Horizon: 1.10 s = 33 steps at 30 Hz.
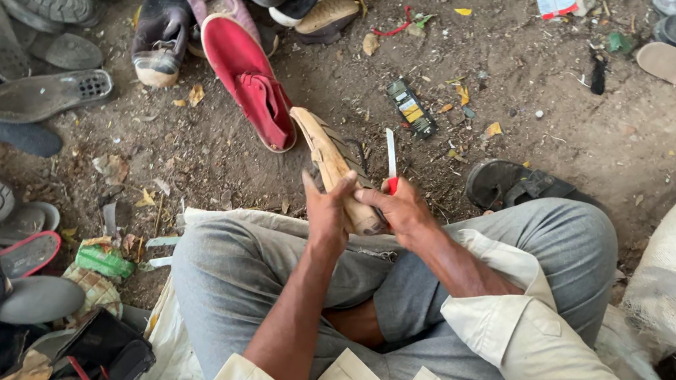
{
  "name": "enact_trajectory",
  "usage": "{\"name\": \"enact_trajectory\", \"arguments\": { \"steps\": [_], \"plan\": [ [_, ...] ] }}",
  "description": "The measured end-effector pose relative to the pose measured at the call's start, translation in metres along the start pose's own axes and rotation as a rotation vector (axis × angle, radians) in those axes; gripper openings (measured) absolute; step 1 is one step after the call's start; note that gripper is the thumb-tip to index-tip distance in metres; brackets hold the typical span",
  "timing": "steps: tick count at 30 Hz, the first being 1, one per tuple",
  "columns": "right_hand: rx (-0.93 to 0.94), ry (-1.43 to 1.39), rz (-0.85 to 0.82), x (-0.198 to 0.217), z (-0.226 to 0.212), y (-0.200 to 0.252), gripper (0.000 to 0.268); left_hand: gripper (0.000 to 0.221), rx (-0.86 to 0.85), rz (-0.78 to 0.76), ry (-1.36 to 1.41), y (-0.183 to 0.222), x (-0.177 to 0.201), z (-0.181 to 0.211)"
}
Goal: The person scrapes the bottom of several shoes with a blade and applies adhesive or material from a tube while surrounded by a pile of footwear.
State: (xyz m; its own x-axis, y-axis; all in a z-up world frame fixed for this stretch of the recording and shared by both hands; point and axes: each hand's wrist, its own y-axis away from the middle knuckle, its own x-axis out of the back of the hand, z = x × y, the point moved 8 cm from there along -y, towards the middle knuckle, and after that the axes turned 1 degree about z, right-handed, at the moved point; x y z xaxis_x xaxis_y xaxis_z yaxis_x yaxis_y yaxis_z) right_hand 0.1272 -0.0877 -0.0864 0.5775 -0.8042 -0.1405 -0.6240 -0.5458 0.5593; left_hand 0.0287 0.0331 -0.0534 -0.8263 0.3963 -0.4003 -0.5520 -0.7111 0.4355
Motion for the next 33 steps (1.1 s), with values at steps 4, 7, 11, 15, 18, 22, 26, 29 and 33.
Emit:
{"name": "enact_trajectory", "arguments": {
  "steps": [4, 7, 11, 15, 18, 22, 26, 29, 33],
  "plan": [
    [-0.001, 0.036, 0.061, 0.004, 0.002, 0.002, 0.047, 0.040, 0.308, -0.151, 0.033, -0.004, 0.002, -0.045],
    [0.028, 0.237, 0.102, 0.008, -0.006, 0.005, 0.045, 0.035, 0.149, -0.157, -0.285, -0.012, 0.011, -0.035],
    [0.227, 0.317, 0.078, 0.004, -0.019, 0.013, 0.043, 0.037, -0.085, -0.180, -0.456, -0.008, -0.003, 0.001],
    [0.176, -0.101, -0.021, -0.005, -0.017, 0.013, 0.029, 0.033, -0.223, -0.085, -0.583, 0.002, -0.019, 0.021],
    [0.072, -0.196, -0.001, -0.006, -0.018, 0.008, 0.022, 0.027, -0.143, -0.039, -0.429, -0.002, -0.019, 0.017],
    [0.032, -0.136, 0.079, -0.003, -0.001, -0.004, 0.034, 0.030, -0.116, 0.040, -0.429, -0.009, -0.006, 0.004],
    [-0.021, -0.167, 0.057, -0.004, 0.017, -0.012, 0.036, 0.029, -0.060, -0.018, -0.363, -0.019, 0.003, -0.002],
    [-0.037, -0.148, 0.078, -0.002, 0.026, -0.016, 0.038, 0.031, -0.069, -0.018, -0.472, -0.018, 0.007, -0.004],
    [-0.050, -0.104, 0.088, 0.003, 0.035, -0.016, 0.038, 0.032, -0.029, -0.009, -0.494, -0.013, 0.006, -0.010]
  ]
}}
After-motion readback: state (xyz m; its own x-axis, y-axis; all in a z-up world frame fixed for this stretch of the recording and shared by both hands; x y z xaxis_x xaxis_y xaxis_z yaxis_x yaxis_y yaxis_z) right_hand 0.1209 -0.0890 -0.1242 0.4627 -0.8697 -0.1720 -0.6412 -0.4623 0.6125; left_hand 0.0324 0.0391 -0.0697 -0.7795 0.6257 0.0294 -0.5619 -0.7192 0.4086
